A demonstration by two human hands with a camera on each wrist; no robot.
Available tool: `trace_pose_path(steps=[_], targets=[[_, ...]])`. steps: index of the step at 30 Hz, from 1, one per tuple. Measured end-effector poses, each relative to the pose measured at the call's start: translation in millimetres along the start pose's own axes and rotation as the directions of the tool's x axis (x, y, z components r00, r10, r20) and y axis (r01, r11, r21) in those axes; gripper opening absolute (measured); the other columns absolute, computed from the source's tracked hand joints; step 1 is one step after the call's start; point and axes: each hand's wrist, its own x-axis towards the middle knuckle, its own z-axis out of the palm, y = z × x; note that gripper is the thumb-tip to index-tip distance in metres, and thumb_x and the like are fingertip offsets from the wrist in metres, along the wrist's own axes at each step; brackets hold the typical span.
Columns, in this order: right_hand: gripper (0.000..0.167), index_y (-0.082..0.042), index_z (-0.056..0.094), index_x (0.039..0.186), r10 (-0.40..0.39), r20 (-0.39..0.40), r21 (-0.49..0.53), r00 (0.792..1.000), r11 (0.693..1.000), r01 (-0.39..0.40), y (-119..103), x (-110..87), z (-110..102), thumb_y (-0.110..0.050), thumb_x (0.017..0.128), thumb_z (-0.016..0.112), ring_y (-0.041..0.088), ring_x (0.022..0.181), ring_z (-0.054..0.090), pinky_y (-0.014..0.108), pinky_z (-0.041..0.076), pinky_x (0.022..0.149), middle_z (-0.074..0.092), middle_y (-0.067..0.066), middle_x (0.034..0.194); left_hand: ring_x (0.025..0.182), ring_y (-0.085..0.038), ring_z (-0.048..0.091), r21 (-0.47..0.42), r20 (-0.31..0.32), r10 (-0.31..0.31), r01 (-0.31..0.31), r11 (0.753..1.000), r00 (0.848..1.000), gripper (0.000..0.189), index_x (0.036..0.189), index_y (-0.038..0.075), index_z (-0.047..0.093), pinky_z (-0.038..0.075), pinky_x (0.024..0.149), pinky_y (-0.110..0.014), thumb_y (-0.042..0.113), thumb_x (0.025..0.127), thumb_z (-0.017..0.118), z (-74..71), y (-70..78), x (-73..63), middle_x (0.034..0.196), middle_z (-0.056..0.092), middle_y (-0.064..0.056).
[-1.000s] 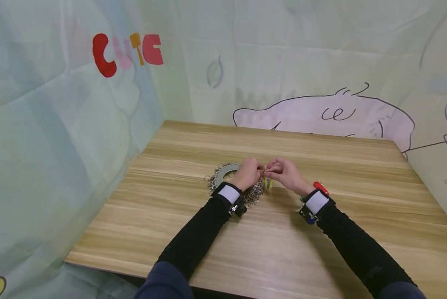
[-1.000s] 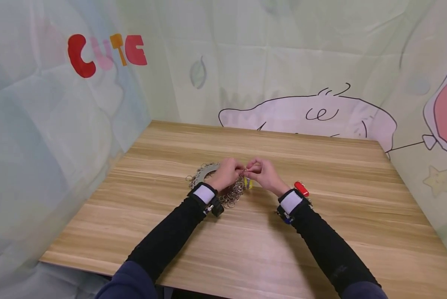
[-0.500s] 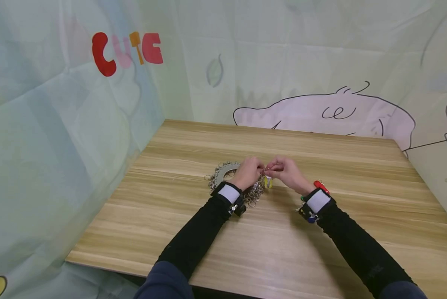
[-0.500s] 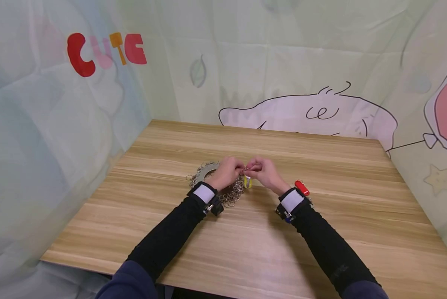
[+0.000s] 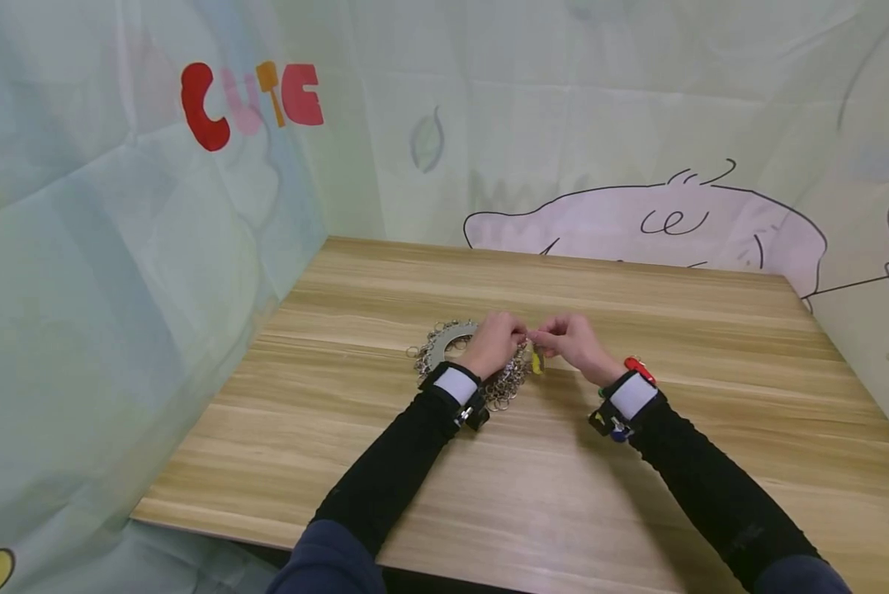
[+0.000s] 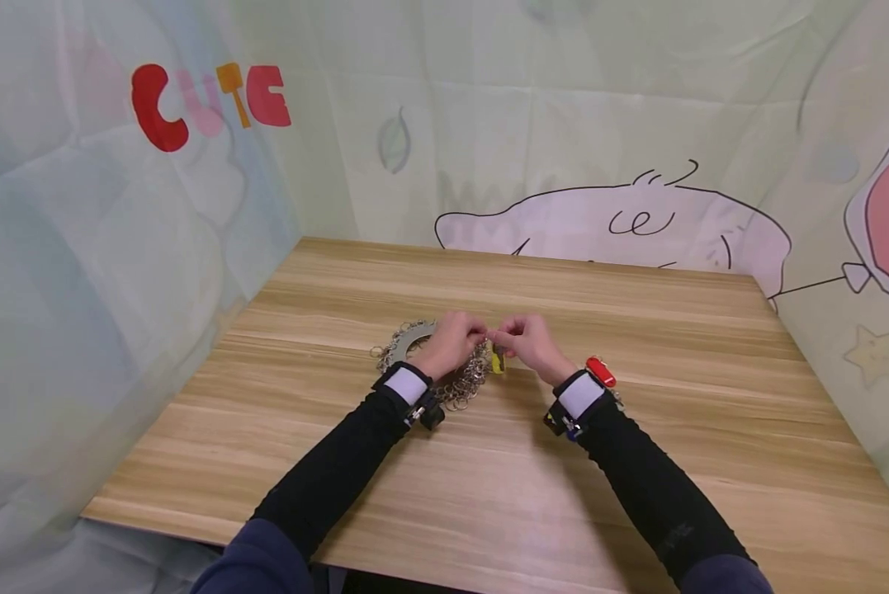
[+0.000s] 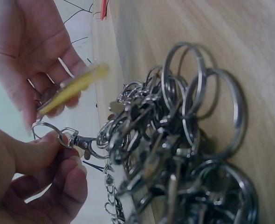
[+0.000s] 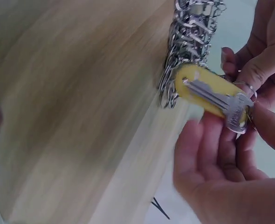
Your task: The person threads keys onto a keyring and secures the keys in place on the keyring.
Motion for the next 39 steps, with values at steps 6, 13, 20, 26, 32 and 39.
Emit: trace_pose_path(steps=[6,13,20,26,32,39], targets=[[0.028,0.009,0.063,0.105,0.043,0.064,0.102,0.997,0.994,-0.049,1.9,0.4,0.1,-0.017,0.096,0.059,0.01,0.087,0.063,0.041,0.053,0.088,0.069,0.0,0.096,0.074,-0.015,0.061,-0.001,-0.005,-0.001,0.001,1.0,1.0,0.015,0.087,0.008,0.076,0.048,0.068,-0.024,0.004,0.09,0.061,-0.3,0.0,-0.6,0.084,0.073,-0.005],[0.028,0.01,0.055,0.115,0.063,0.175,0.248,0.983,0.963,-0.106,2.2,-2.0,1.9,-0.012,0.099,0.05,0.009,0.082,0.06,0.027,0.054,0.079,0.063,-0.002,0.093,0.083,-0.017,0.066,-0.006,-0.002,-0.022,0.022,1.0,1.0,0.016,0.093,0.008,0.075,0.053,0.076,-0.028,0.004,0.091,0.06,-0.3,0.2,0.0,0.092,0.074,-0.007],[0.028,0.01,0.052,0.118,0.083,0.232,0.278,0.969,0.949,-0.147,1.5,-4.6,3.0,-0.011,0.101,0.046,0.01,0.086,0.056,0.021,0.05,0.074,0.059,0.0,0.095,0.085,-0.018,0.067,0.018,-0.004,-0.027,0.027,0.999,1.0,0.017,0.094,0.007,0.075,0.053,0.076,-0.029,0.002,0.09,0.06,-0.3,0.7,0.1,0.093,0.074,-0.007],[0.03,0.016,0.049,0.12,0.048,0.23,0.28,0.972,0.953,-0.113,3.4,-5.6,3.6,-0.006,0.099,0.046,0.009,0.086,0.059,0.019,0.052,0.073,0.061,0.003,0.098,0.077,-0.016,0.064,0.042,-0.015,-0.006,0.007,0.999,1.0,0.016,0.089,0.008,0.075,0.05,0.07,-0.027,0.002,0.089,0.06,0.5,1.1,-0.6,0.086,0.073,-0.005],[0.03,0.016,0.053,0.118,0.03,0.173,0.25,0.985,0.966,-0.073,5.1,-4.7,6.1,-0.005,0.097,0.05,0.006,0.081,0.061,0.018,0.053,0.072,0.065,-0.002,0.091,0.074,-0.013,0.062,0.074,-0.007,0.009,-0.009,0.997,1.0,0.017,0.088,0.008,0.075,0.048,0.066,-0.024,0.004,0.091,0.059,0.9,1.9,-0.7,0.084,0.073,-0.004],[0.034,0.02,0.052,0.118,-0.014,0.149,0.226,0.989,0.974,-0.021,5.1,-4.9,5.0,-0.006,0.097,0.052,0.005,0.08,0.062,0.019,0.053,0.072,0.066,-0.007,0.088,0.072,-0.012,0.061,0.089,0.002,0.017,-0.017,0.996,1.0,0.017,0.086,0.008,0.074,0.047,0.064,-0.022,0.004,0.091,0.058,0.3,2.3,0.7,0.082,0.072,-0.004]])
